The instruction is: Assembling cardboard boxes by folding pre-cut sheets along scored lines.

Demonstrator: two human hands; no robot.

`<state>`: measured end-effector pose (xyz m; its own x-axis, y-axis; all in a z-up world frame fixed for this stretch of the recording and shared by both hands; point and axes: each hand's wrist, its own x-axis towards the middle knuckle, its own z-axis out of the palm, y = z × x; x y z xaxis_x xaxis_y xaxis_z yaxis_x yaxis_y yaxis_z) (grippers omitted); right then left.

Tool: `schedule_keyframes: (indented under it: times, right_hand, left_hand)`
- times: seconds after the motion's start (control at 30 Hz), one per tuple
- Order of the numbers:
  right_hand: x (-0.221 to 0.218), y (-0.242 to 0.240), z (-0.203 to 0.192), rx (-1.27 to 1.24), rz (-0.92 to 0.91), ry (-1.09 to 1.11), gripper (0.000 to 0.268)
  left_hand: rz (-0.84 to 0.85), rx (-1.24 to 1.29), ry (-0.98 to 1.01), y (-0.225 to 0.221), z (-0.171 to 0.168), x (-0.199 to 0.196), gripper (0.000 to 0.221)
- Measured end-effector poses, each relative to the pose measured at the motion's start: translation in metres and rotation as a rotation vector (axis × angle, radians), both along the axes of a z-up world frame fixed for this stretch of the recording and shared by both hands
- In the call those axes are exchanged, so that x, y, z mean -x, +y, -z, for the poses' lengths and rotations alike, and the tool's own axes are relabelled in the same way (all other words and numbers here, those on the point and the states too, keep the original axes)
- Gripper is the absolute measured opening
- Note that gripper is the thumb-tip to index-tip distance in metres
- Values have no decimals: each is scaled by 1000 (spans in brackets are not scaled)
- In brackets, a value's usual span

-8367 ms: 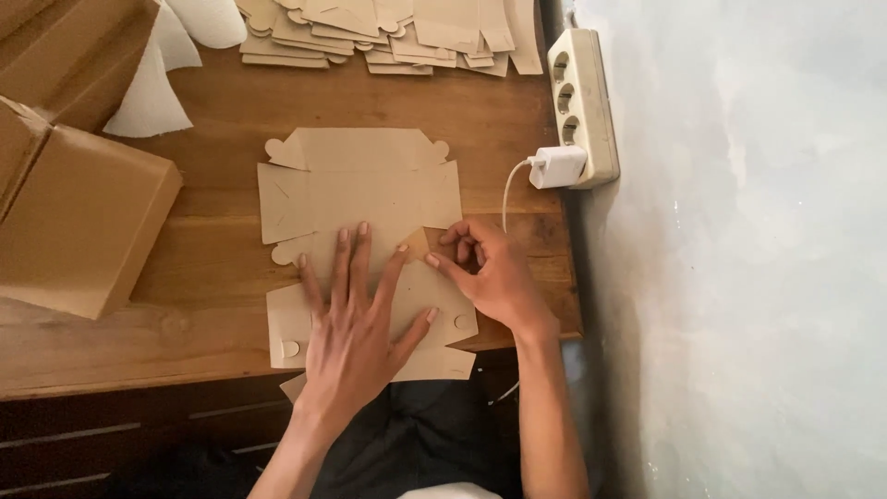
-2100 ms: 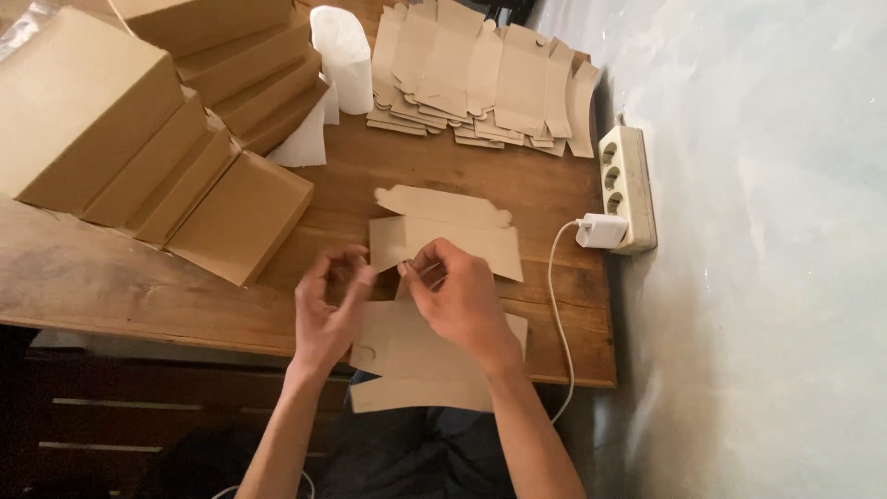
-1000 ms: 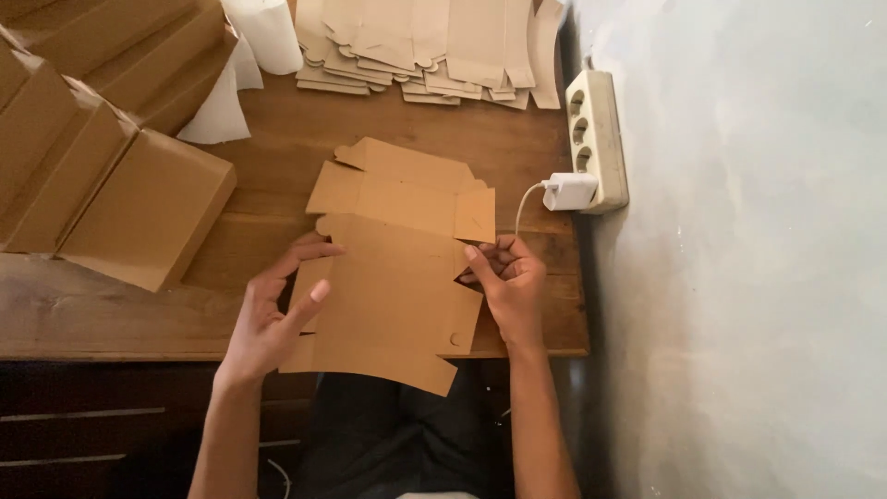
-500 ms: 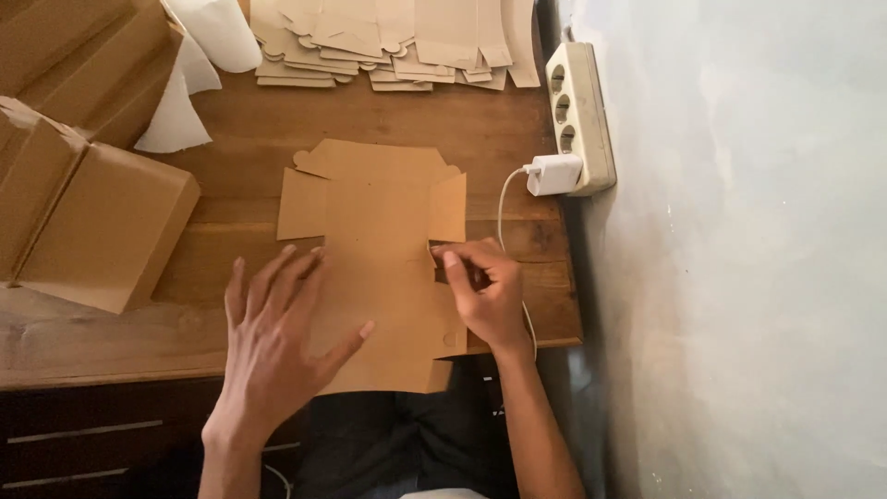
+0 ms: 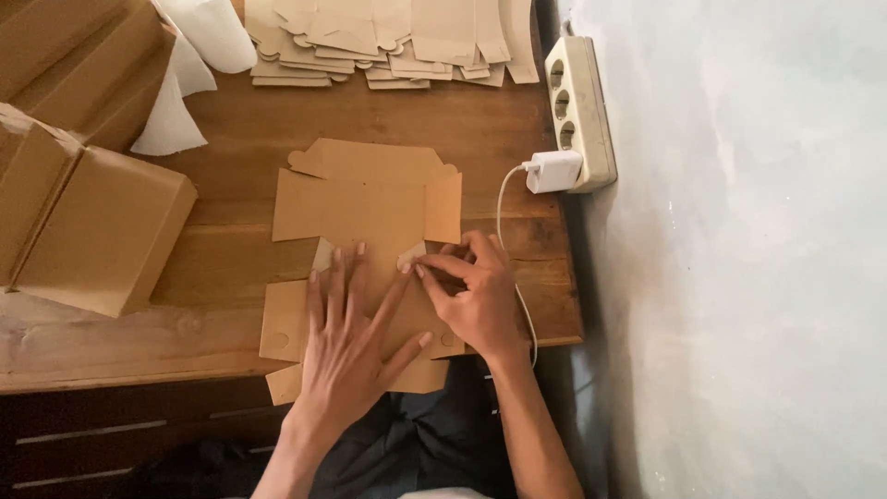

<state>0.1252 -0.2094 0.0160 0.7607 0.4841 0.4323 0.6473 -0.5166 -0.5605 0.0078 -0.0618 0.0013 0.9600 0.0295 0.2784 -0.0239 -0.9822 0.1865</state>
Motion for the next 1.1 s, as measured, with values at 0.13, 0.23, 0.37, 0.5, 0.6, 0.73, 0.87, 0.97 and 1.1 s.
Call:
schedule_keyframes:
  times: [0.13, 0.23, 0.37, 0.5, 0.6, 0.73, 0.87, 0.97, 1.1]
  right_hand:
    - [0, 0, -4, -21, 44, 57, 8]
    - [0, 0, -3, 27, 103, 122, 32]
    - [-4, 1, 3, 66, 48, 134, 36]
    - [-10, 5, 17, 111, 122, 167, 45]
    - [-15, 10, 14, 181, 166, 130, 47]
    - [-20, 21, 13, 204, 212, 76, 48]
    - [-16, 17, 14, 172, 187, 105, 46]
    - [-14, 8, 12, 145, 104, 148, 43]
    - [-11, -3, 8, 135, 10, 232, 40]
  left_hand:
    - [-26, -29, -12, -4, -3, 0, 80]
    - [-73, -40, -22, -10, -3, 1, 79]
    - [-116, -23, -44, -14, -4, 2, 78]
    - [-116, 0, -69, -14, -3, 2, 76]
    - [-116, -5, -61, -13, -2, 1, 76]
    - [-121, -6, -77, -11, 1, 2, 76]
    - [-126, -28, -84, -12, 0, 3, 78]
    - [-123, -33, -96, -11, -3, 2, 76]
    - [-117, 3, -109, -11, -4, 2, 73]
